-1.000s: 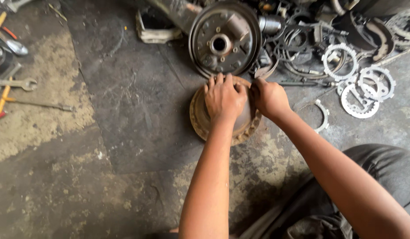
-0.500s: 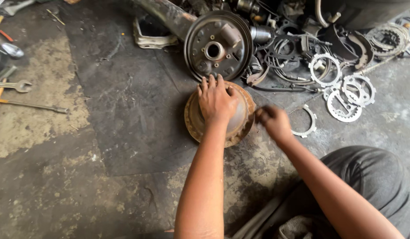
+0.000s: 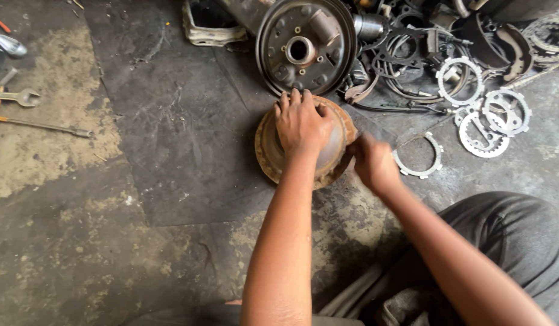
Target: The person scrubs the surface of a brake drum with a wire brush while holding it with the other hand. They then wipe the drum with a cloth to remove debris.
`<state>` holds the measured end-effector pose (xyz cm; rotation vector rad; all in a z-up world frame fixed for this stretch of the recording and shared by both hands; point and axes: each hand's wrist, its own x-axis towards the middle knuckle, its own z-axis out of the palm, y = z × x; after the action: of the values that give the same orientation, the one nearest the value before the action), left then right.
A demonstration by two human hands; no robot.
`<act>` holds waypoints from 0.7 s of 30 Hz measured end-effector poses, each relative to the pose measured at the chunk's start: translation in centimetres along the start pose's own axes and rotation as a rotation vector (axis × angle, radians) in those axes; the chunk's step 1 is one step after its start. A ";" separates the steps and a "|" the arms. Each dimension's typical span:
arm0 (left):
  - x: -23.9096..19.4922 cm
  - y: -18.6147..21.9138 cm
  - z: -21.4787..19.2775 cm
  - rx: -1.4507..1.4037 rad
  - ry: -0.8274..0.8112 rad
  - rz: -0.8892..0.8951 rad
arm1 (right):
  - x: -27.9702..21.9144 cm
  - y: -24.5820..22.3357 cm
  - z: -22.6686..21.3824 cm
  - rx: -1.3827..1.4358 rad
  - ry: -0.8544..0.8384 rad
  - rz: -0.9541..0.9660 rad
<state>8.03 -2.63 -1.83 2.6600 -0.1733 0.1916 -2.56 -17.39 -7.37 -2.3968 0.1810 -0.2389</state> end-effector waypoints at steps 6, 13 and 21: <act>0.2 0.0 -0.7 0.023 -0.020 0.022 | 1.4 1.5 -1.2 0.275 0.019 0.137; -0.2 0.4 -1.1 0.019 0.008 0.008 | 10.8 2.9 1.6 0.452 -0.146 0.526; -0.1 0.1 -0.6 -0.003 0.023 0.023 | -0.5 9.3 2.6 0.084 -0.220 0.007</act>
<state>7.88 -2.46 -1.30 2.6530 -0.1972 0.2288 -3.10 -22.47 -15.62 -2.3184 0.0762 0.0217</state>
